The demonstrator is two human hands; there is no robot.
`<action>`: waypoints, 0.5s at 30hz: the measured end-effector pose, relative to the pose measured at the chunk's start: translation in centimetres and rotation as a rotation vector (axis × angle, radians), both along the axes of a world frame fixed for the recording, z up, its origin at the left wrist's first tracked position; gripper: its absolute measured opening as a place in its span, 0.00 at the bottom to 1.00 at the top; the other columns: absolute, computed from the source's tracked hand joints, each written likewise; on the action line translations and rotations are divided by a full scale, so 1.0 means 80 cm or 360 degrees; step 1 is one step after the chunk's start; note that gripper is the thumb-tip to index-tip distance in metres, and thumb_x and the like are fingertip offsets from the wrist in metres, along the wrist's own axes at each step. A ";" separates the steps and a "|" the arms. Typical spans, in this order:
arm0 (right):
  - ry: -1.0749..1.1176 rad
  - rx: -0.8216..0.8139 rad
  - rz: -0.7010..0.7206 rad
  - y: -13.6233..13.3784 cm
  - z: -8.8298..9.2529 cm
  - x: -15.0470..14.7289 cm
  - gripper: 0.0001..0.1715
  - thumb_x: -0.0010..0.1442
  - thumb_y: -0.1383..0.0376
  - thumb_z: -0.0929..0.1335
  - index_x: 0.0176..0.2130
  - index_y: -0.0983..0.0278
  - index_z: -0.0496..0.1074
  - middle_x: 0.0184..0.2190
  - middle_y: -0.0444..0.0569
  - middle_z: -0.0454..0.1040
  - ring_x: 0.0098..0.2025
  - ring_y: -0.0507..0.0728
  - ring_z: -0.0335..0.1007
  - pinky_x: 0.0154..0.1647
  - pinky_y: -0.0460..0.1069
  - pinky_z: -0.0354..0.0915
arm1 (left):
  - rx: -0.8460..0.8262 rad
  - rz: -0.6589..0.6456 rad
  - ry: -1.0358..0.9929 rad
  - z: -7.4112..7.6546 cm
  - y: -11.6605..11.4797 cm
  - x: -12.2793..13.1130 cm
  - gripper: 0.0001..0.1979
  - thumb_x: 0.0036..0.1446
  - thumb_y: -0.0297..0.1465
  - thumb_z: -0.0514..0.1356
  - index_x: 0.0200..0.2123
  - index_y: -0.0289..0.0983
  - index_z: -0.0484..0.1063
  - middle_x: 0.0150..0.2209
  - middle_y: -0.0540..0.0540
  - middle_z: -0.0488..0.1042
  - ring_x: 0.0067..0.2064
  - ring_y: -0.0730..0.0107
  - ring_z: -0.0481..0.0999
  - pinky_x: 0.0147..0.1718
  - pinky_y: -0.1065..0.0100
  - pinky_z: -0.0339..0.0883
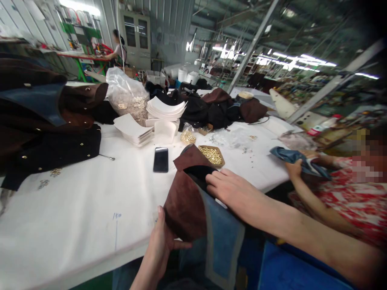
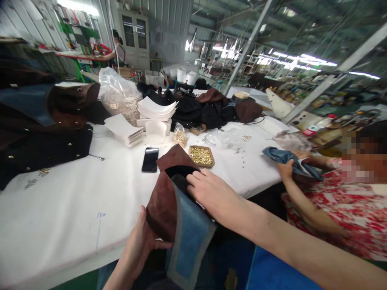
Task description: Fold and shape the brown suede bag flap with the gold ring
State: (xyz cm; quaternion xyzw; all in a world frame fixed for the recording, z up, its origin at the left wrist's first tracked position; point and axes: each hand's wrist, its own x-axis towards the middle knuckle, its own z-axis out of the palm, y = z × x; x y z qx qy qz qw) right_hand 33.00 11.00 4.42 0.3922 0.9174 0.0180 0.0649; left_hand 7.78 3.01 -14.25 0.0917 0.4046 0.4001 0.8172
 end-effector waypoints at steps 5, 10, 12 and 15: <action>-0.0044 -0.0038 0.0074 0.004 0.001 -0.010 0.03 0.73 0.69 0.73 0.44 0.62 0.82 0.45 0.55 0.85 0.50 0.67 0.78 0.57 0.63 0.66 | 0.0335 0.0105 0.0715 0.009 0.006 -0.029 0.47 0.66 0.69 0.67 0.70 0.38 0.76 0.47 0.37 0.86 0.38 0.52 0.88 0.32 0.56 0.88; 0.0413 -0.0703 -0.0047 -0.006 0.020 -0.021 0.47 0.63 0.47 0.85 0.72 0.57 0.75 0.64 0.54 0.83 0.57 0.67 0.85 0.55 0.56 0.75 | 0.0645 0.0330 0.1145 0.008 0.029 -0.051 0.41 0.62 0.63 0.71 0.64 0.39 0.81 0.49 0.36 0.89 0.58 0.32 0.87 0.54 0.43 0.87; 0.0595 -0.0871 -0.0050 -0.015 0.023 -0.028 0.58 0.62 0.43 0.85 0.80 0.51 0.68 0.72 0.54 0.77 0.65 0.69 0.83 0.59 0.56 0.77 | 0.0708 0.0362 0.1184 0.009 0.036 -0.056 0.36 0.62 0.58 0.73 0.63 0.40 0.83 0.54 0.35 0.89 0.66 0.28 0.83 0.62 0.39 0.83; 0.0667 -0.1090 -0.0050 -0.027 0.020 -0.036 0.54 0.66 0.46 0.83 0.82 0.44 0.67 0.76 0.50 0.76 0.65 0.68 0.84 0.62 0.55 0.78 | 0.0703 0.0331 0.1136 0.014 0.038 -0.059 0.27 0.63 0.54 0.73 0.56 0.43 0.87 0.50 0.37 0.90 0.65 0.29 0.84 0.61 0.40 0.84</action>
